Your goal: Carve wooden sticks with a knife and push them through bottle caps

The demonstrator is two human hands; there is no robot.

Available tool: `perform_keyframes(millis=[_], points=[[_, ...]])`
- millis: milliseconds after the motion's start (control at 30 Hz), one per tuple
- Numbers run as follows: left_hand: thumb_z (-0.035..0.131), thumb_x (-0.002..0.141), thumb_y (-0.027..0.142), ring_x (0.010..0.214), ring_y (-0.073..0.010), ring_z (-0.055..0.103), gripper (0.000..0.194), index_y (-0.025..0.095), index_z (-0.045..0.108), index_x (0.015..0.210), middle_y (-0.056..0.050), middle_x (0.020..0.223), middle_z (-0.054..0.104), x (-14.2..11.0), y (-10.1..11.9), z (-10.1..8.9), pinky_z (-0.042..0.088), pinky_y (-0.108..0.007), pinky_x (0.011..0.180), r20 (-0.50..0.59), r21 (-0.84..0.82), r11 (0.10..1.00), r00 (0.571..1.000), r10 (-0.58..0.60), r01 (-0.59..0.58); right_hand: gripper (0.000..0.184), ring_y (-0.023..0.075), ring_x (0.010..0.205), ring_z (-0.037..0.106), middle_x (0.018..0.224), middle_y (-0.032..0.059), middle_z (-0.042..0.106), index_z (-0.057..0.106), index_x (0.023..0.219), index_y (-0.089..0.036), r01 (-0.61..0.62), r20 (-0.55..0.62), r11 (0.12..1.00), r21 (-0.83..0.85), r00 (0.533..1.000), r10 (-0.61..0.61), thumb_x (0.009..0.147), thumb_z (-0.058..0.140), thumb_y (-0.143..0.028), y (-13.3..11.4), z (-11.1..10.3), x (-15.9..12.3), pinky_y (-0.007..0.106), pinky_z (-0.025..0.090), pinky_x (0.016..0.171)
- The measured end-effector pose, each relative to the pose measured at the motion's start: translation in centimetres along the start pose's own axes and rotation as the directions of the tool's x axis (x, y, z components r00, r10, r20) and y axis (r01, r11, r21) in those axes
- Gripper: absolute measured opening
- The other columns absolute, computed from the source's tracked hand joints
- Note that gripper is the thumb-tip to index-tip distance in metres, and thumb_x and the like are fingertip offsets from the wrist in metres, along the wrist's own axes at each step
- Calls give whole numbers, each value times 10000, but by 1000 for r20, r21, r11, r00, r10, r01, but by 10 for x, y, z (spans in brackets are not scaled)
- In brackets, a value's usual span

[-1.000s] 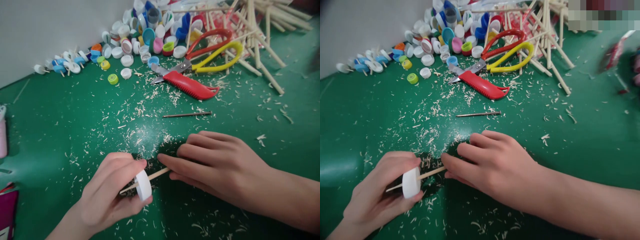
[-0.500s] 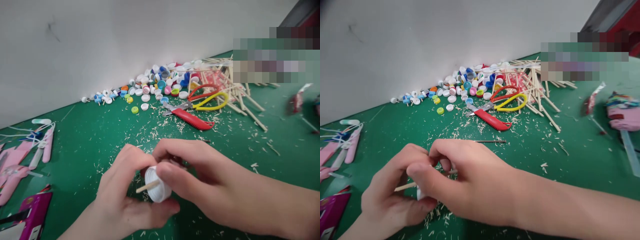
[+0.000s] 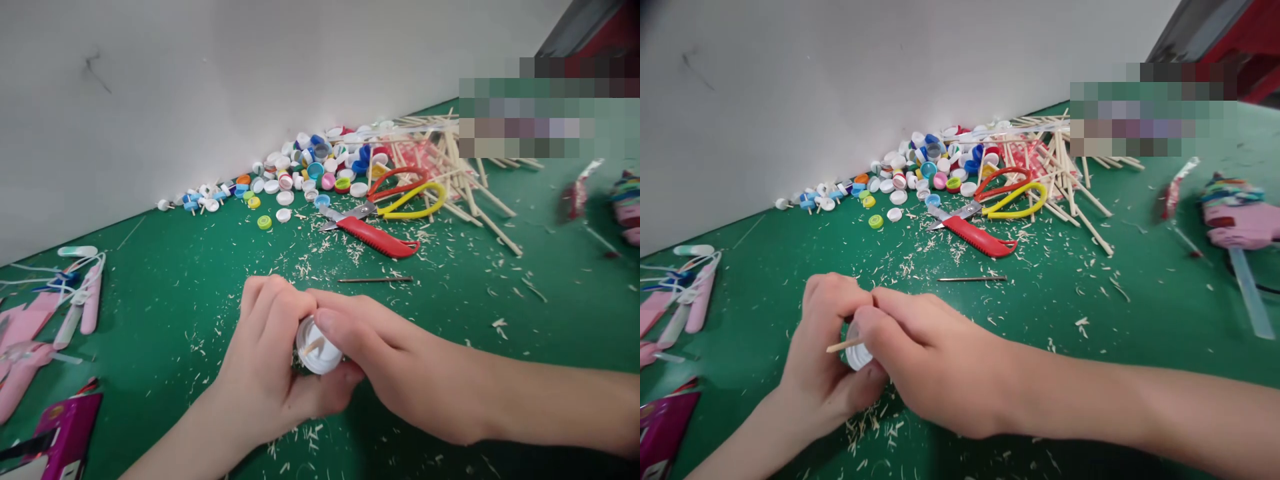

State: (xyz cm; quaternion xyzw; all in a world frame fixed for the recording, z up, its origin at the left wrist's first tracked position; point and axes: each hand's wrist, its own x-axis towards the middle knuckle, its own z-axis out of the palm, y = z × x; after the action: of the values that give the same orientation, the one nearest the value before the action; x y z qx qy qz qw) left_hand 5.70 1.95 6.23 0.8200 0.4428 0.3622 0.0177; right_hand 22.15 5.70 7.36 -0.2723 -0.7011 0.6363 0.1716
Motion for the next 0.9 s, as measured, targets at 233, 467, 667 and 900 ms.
perform_keyframes(millis=[233,467,667,900], points=[[312,960,575,701,-143,421,380,218,413,879,12,741,447,4,-6,13,357,-328,632,-41,12,997,996,76,-75,425,90,771,487,828,-2,547,512,837,-156,75,60,991,111,995,-82,1010,253,-444,11,0,2,246,408,713],[304,976,476,635,-147,403,353,200,429,795,9,652,420,10,-1,18,338,-327,579,-140,122,974,968,206,-190,391,59,706,455,733,-22,498,433,714,-150,159,56,981,111,985,-165,1019,253,-317,6,-6,-3,202,393,697],[345,966,453,561,-139,357,342,218,391,722,22,587,370,18,-5,19,273,-315,500,-74,63,967,965,251,-247,433,61,650,400,697,-22,444,400,703,-150,197,74,978,66,977,-202,1029,223,-374,13,-11,-3,209,362,637],[334,973,466,542,-132,309,361,228,365,704,39,572,319,23,-7,27,243,-312,500,-142,71,940,929,341,-334,506,54,598,400,610,-22,452,385,626,-152,286,95,952,109,950,-297,1034,205,-390,21,-11,-3,193,385,661]])
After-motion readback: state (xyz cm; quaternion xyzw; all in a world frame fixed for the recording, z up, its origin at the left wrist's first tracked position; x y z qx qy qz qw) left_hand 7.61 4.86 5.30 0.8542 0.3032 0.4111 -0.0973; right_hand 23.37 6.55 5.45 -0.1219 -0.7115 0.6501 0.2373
